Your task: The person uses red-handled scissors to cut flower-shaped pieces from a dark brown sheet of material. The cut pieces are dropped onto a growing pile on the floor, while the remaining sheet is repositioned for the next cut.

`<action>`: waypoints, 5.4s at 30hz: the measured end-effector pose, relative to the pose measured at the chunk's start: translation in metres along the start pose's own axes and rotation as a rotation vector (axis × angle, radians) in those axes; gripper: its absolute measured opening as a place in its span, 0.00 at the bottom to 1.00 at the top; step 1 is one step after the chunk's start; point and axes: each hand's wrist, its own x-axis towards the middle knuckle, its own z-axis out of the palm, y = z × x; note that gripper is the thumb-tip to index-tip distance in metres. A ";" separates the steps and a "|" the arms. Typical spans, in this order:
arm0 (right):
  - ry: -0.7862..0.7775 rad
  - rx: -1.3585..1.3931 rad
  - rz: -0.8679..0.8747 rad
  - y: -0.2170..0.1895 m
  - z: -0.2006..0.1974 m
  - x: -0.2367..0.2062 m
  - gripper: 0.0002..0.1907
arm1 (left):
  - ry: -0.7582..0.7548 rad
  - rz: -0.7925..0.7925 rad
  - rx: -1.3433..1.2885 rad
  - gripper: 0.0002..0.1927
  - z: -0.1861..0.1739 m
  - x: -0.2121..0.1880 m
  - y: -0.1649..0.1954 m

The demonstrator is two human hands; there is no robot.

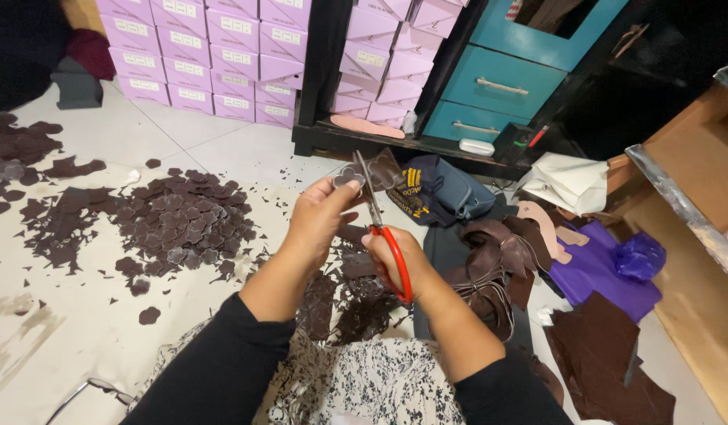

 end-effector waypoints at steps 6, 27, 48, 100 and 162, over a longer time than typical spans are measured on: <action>-0.032 -0.034 0.039 0.007 -0.002 0.004 0.16 | 0.001 0.085 0.093 0.08 0.001 0.002 -0.003; -0.017 -0.001 0.056 0.005 -0.005 0.002 0.16 | -0.031 0.099 0.126 0.08 -0.005 0.004 -0.004; 0.005 -0.065 0.012 0.006 -0.001 0.003 0.12 | 0.018 0.193 0.140 0.08 0.000 0.003 -0.008; -0.035 -0.112 0.052 0.006 -0.006 0.001 0.10 | 0.002 0.291 0.289 0.08 -0.008 0.003 -0.001; -0.113 -0.045 0.052 0.014 -0.006 0.002 0.10 | -0.036 0.220 0.302 0.08 -0.013 -0.004 -0.001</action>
